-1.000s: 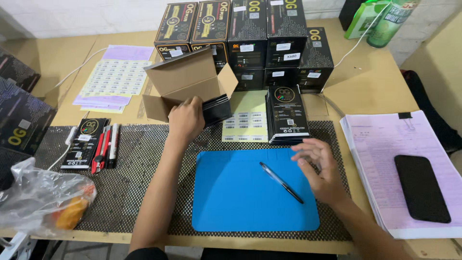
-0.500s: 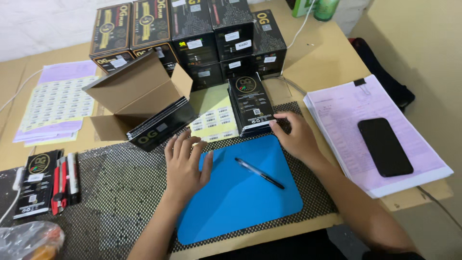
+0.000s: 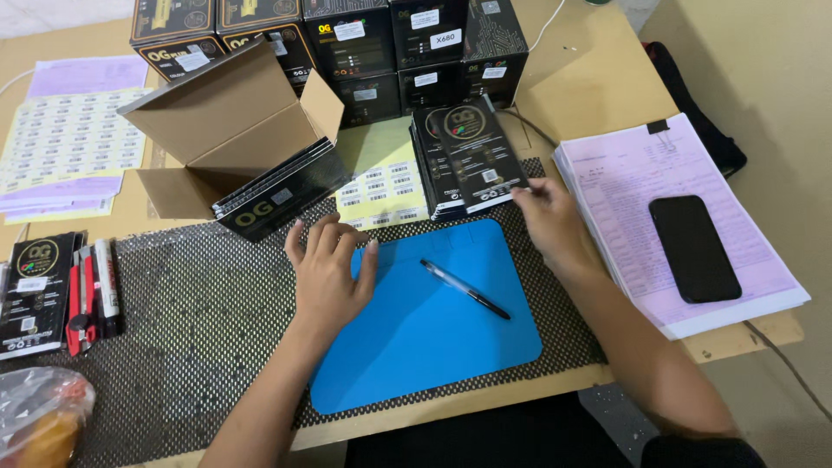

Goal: The person removes a phone screen from a plastic sleeve, applies a sticker to the back of the component, writes on the sticker with a pen, and returns the screen to the sleeve.

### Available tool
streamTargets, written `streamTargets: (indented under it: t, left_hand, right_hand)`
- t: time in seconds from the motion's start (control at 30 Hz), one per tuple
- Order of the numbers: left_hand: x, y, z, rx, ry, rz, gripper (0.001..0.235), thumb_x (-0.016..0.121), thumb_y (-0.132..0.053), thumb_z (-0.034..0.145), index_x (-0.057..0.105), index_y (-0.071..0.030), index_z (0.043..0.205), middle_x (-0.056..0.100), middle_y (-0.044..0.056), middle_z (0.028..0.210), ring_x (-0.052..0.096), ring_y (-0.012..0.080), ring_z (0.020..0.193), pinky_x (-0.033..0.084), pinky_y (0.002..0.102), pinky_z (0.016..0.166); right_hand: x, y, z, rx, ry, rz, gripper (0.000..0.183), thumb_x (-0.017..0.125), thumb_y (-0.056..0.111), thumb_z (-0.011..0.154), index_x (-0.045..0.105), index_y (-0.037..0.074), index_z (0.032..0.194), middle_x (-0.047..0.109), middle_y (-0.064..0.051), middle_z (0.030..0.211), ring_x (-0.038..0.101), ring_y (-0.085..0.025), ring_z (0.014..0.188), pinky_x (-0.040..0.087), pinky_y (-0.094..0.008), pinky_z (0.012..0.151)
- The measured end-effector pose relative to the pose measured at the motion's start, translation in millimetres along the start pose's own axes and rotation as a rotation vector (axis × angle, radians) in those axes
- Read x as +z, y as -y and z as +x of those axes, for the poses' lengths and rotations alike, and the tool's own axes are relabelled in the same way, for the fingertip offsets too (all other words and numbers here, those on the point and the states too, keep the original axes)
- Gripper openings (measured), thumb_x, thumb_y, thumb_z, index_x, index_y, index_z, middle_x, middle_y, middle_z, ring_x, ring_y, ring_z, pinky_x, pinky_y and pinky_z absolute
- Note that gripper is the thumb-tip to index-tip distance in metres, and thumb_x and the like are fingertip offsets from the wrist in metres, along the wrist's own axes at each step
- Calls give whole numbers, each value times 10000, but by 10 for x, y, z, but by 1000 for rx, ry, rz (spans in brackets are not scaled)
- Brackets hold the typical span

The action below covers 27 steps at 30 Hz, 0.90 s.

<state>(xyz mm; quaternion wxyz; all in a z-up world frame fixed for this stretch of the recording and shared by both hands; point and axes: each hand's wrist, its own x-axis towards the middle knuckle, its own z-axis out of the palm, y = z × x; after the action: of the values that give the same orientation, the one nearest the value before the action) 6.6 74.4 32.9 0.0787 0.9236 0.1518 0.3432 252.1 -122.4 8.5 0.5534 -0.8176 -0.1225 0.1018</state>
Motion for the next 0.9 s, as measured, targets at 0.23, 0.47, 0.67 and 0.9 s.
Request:
streamTargets:
  t: [0.23, 0.47, 0.67, 0.9]
  left_hand:
    - [-106, -195, 64, -226, 143, -506, 258, 623, -217, 996, 696, -12, 1136, 711, 187, 1009, 674, 422, 1086, 477, 559, 970]
    - [63, -424, -87, -225, 64, -1216, 1279, 779, -663, 774, 8, -18, 1564, 239, 287, 1548, 303, 491, 1427, 237, 676, 1181]
    - [-109, -426, -21, -151, -85, -886, 1173, 888, -486, 745, 237, 49, 1561, 501, 176, 1227, 581, 325, 1097, 483, 517, 1039]
    - [1, -364, -98, 157, -9, -162, 1012, 971, -371, 611, 541, -30, 1461, 588, 124, 1089, 596, 273, 900, 481, 408, 810]
  right_hand:
    - [-31, 113, -365, -306, 36, 409, 261, 565, 37, 1001, 371, -61, 1146, 515, -218, 1051, 728, -325, 838, 656, -320, 636]
    - [148, 59, -927, -1020, 430, -60, 239, 784, 111, 833, 619, 62, 998, 727, -172, 1077, 769, -352, 878, 664, -402, 620]
    - [85, 213, -899, -978, 867, 93, 487, 670, 285, 978, 447, 48, 1340, 550, -197, 1321, 627, -423, 1195, 567, -581, 949]
    - [-157, 192, -580, -667, 883, 224, 470, 420, 373, 1061, 654, 8, 1241, 694, -151, 1100, 638, -276, 1055, 519, -492, 907]
